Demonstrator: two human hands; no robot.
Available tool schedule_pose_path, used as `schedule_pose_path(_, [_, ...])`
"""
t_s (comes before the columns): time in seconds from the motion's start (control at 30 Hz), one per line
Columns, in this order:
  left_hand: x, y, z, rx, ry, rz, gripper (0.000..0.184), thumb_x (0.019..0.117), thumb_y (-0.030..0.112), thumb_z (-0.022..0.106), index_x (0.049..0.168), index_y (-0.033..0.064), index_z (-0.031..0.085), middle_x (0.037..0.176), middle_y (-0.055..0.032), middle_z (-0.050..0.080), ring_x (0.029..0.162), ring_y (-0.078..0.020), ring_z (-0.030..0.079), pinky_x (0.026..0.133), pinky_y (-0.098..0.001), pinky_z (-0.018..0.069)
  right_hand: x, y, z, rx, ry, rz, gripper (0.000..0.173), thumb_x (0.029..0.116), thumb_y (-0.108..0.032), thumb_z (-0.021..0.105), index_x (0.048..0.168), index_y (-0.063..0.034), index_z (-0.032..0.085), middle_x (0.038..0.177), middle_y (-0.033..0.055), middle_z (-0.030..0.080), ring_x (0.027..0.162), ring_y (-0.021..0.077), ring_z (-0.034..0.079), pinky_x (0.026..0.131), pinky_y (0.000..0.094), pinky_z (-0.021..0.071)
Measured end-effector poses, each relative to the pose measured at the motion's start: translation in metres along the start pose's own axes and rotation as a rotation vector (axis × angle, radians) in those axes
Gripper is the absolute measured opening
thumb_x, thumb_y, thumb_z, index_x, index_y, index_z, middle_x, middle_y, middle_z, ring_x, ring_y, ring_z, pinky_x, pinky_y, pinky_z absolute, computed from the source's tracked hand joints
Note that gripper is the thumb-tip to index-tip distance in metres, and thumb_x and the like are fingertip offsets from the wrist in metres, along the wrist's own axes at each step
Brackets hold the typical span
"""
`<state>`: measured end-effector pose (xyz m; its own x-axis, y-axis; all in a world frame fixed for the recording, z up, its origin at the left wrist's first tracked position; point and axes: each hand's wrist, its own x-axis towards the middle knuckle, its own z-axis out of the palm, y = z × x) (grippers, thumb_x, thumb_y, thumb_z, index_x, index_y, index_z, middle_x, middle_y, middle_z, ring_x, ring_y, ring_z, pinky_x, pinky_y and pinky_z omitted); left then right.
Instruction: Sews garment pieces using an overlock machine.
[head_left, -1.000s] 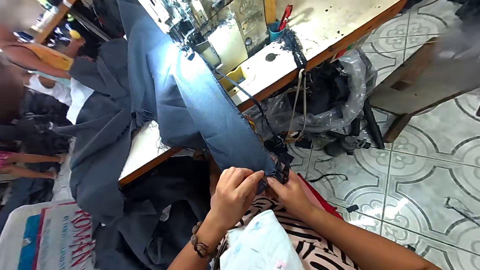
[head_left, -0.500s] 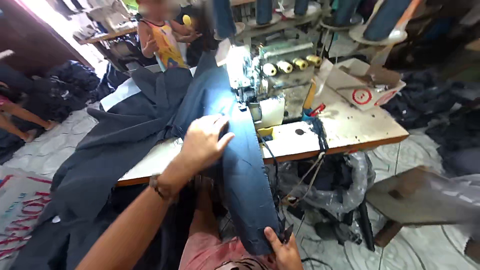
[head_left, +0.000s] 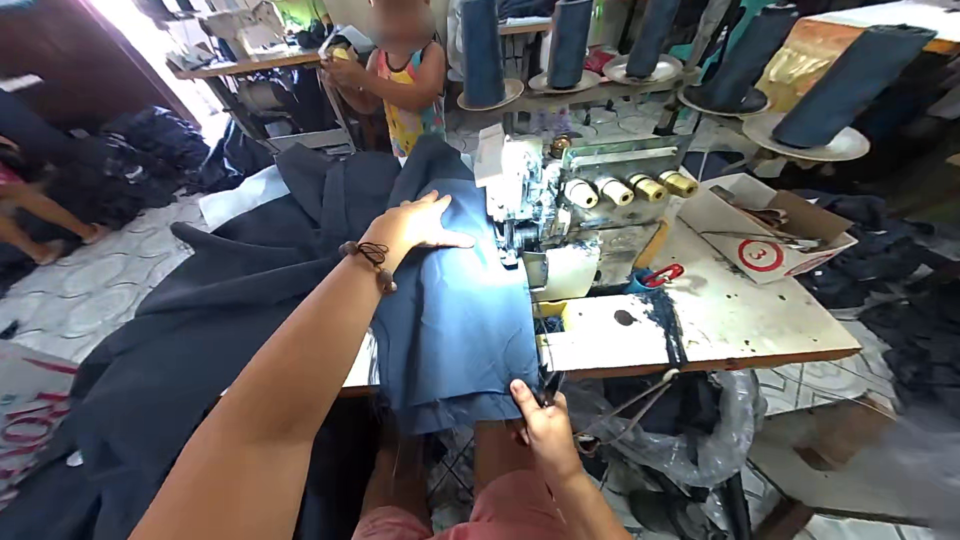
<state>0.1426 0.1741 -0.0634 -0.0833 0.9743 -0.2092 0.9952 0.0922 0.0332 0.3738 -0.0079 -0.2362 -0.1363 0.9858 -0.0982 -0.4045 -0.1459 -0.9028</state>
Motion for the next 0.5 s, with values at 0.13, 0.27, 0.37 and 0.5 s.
schedule_pose_path(0.13, [-0.051, 0.029, 0.027, 0.012, 0.580, 0.353, 0.039, 0.0965, 0.022, 0.068, 0.131, 0.0039, 0.067, 0.138, -0.0242, 0.060, 0.130, -0.0467, 0.053, 0.106, -0.0666, 0.0387, 0.023, -0.020, 0.012, 0.023, -0.024, 0.045, 0.017, 0.1018, -0.004, 0.054, 0.085, -0.0065, 0.057, 0.053, -0.0050, 0.055, 0.039, 0.0019, 0.047, 0.040, 0.0184, 0.0440])
schedule_pose_path(0.27, [-0.114, 0.057, 0.085, -0.051, 0.620, 0.484, 0.032, 0.1041, 0.014, 0.054, 0.130, 0.0006, 0.067, 0.127, -0.0182, 0.068, 0.117, -0.0346, 0.066, 0.100, -0.0495, 0.0524, 0.037, -0.038, 0.026, 0.073, -0.023, 0.102, 0.017, 0.1046, -0.005, 0.052, 0.088, -0.0052, 0.055, 0.055, -0.0038, 0.054, 0.038, 0.0020, 0.046, 0.039, 0.0178, 0.0453])
schedule_pose_path(0.37, [-0.099, 0.041, 0.081, -0.240, 0.455, 0.498, 0.044, 0.1057, 0.031, 0.052, 0.141, 0.0050, 0.061, 0.146, -0.0149, 0.058, 0.136, -0.0330, 0.055, 0.112, -0.0554, 0.0415, 0.055, -0.048, 0.037, 0.080, 0.014, 0.132, 0.021, 0.1068, -0.009, 0.050, 0.086, -0.0060, 0.052, 0.050, -0.0034, 0.050, 0.036, 0.0042, 0.046, 0.038, 0.0193, 0.0449])
schedule_pose_path(0.5, [-0.077, 0.028, 0.038, -0.339, 0.285, 0.530, 0.061, 0.0913, 0.035, 0.076, 0.139, -0.0003, 0.061, 0.143, -0.0223, 0.059, 0.132, -0.0375, 0.056, 0.112, -0.0519, 0.0410, 0.077, -0.052, 0.042, 0.062, 0.012, 0.022, 0.027, 0.1078, -0.010, 0.049, 0.082, -0.0063, 0.055, 0.054, -0.0018, 0.058, 0.037, 0.0031, 0.049, 0.038, 0.0173, 0.0441])
